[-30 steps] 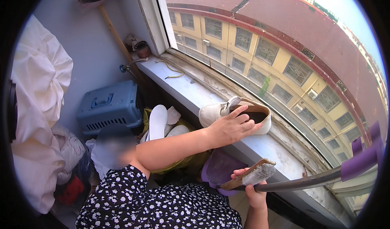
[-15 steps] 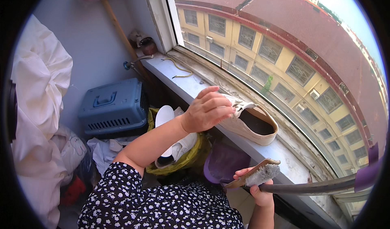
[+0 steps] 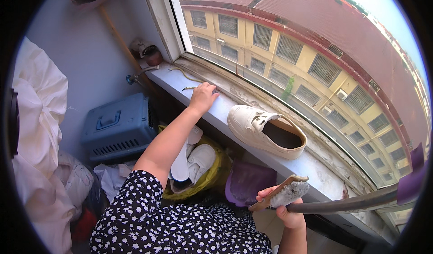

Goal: The person cleans a window sill and floor baseboards using a brush and a dustpan. They also move several pairs of shoes from a cluttered floor area onto the window sill to clear the space.

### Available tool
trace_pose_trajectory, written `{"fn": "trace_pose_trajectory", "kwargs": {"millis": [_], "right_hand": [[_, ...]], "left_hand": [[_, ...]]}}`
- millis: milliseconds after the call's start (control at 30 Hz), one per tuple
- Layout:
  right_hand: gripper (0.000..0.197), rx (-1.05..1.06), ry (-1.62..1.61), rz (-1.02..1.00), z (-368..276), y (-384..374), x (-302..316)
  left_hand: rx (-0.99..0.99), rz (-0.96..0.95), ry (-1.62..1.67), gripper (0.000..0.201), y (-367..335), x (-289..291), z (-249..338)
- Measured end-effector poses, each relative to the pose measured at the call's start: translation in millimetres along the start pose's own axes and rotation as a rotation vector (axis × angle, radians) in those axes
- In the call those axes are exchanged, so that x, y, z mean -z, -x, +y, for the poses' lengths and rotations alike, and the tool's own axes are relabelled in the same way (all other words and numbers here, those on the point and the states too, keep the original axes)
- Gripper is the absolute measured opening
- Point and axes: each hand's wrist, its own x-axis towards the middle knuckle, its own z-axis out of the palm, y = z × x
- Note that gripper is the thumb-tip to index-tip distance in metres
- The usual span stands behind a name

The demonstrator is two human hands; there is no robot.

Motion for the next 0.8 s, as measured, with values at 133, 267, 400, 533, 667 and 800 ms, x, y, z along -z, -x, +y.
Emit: {"fn": "trace_pose_trajectory", "kwargs": {"millis": [133,267,400,533,667,800], "right_hand": [[0.054,-0.025,0.022,0.010,-3.8,-0.6,-1.5],[0.055,-0.037,-0.001,-0.012,-0.6,0.7,0.9],[0.056,-0.040,-0.021,-0.030,-1.6,-1.0,1.1],[0.054,-0.045,-0.046,-0.005,-2.6,4.3,4.5],[0.053,0.001,-0.074,-0.011,2.0,7.7,8.9],[0.056,-0.042,-0.028,-0.040,-9.1,5.5,14.6]], "left_hand": [[-0.050,0.019,0.007,0.020,0.2,-4.2,-4.6],[-0.100,0.039,0.032,0.015,-1.3,-3.2,0.1],[-0.059,0.054,0.248,0.014,10.2,27.0,6.5],[0.071,-0.228,0.725,0.019,64.5,90.4,55.9],[-0.224,-0.571,0.760,0.017,130.8,90.4,110.7],[-0.494,-0.502,0.622,0.021,172.5,48.3,139.8]]}}
